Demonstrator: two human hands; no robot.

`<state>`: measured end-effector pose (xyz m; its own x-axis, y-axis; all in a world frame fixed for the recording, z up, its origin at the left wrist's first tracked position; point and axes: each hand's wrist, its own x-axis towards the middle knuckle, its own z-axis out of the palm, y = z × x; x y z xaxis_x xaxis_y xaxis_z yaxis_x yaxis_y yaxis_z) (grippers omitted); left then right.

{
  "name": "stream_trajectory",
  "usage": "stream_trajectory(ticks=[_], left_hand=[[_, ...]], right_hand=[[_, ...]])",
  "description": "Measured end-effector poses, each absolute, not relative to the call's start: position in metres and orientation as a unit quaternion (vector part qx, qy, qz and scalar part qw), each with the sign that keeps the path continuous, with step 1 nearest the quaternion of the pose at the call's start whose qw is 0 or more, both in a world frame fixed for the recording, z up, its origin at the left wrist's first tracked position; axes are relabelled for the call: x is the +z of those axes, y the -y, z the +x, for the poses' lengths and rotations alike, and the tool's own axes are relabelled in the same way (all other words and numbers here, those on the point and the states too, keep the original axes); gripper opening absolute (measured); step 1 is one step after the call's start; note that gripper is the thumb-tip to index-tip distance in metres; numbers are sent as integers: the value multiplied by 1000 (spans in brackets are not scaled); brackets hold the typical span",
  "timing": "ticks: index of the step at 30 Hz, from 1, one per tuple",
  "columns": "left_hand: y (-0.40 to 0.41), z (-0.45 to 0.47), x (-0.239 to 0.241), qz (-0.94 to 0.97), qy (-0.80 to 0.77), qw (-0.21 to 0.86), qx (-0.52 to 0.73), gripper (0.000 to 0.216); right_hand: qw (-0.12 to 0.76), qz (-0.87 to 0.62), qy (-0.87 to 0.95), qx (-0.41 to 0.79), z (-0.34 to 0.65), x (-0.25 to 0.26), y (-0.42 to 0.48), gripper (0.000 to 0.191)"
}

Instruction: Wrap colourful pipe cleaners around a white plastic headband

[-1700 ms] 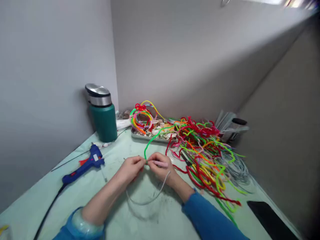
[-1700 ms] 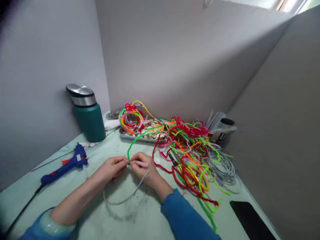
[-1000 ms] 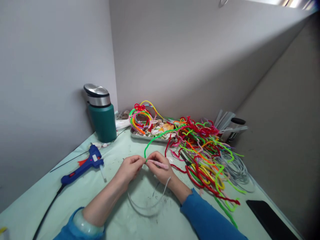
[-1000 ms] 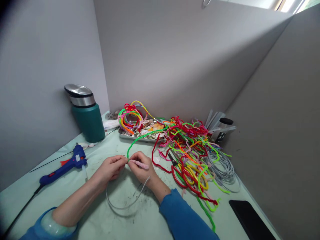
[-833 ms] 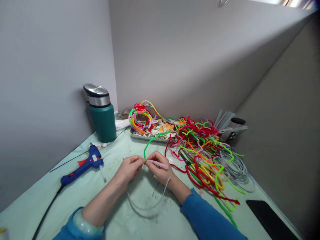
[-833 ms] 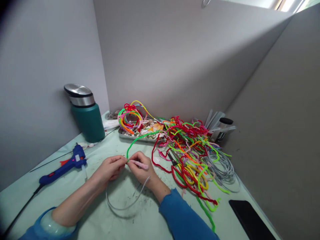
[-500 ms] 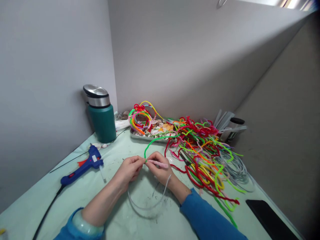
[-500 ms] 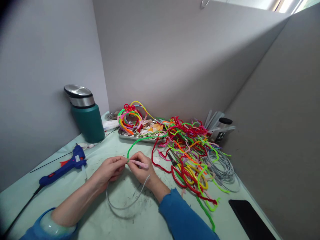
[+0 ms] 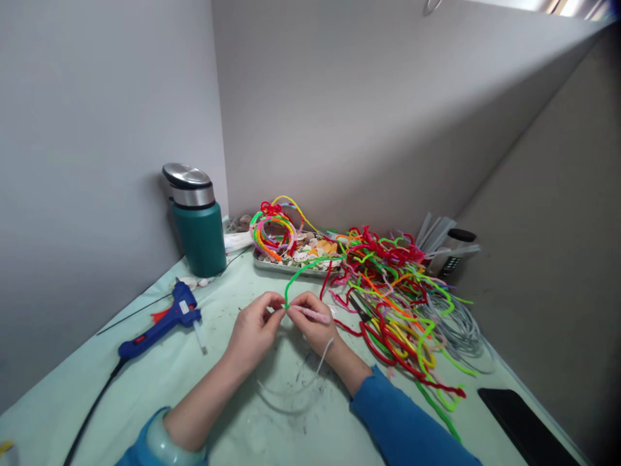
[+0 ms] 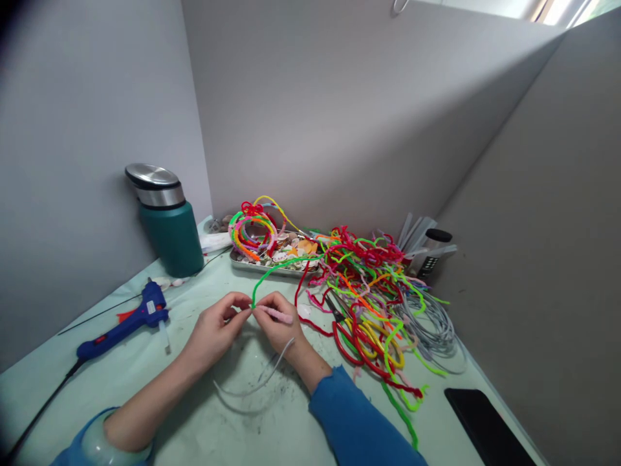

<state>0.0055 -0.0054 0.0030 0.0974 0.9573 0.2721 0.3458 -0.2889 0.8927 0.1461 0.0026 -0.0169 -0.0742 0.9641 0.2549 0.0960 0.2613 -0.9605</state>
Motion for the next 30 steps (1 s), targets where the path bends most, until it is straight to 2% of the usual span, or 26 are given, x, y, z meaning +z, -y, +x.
stream_trajectory(ticks=[4, 12, 30], left_hand=[[6, 5, 3, 687, -476, 286, 469, 15], [4, 2, -2, 687, -504, 258, 455, 14], [6, 3, 6, 676, -477, 277, 488, 17]], right_hand=[[521, -432, 592, 437, 146, -19, -4, 15], [527, -417, 594, 443, 145, -19, -3, 14], [524, -411, 593, 454, 146, -22, -6, 19]])
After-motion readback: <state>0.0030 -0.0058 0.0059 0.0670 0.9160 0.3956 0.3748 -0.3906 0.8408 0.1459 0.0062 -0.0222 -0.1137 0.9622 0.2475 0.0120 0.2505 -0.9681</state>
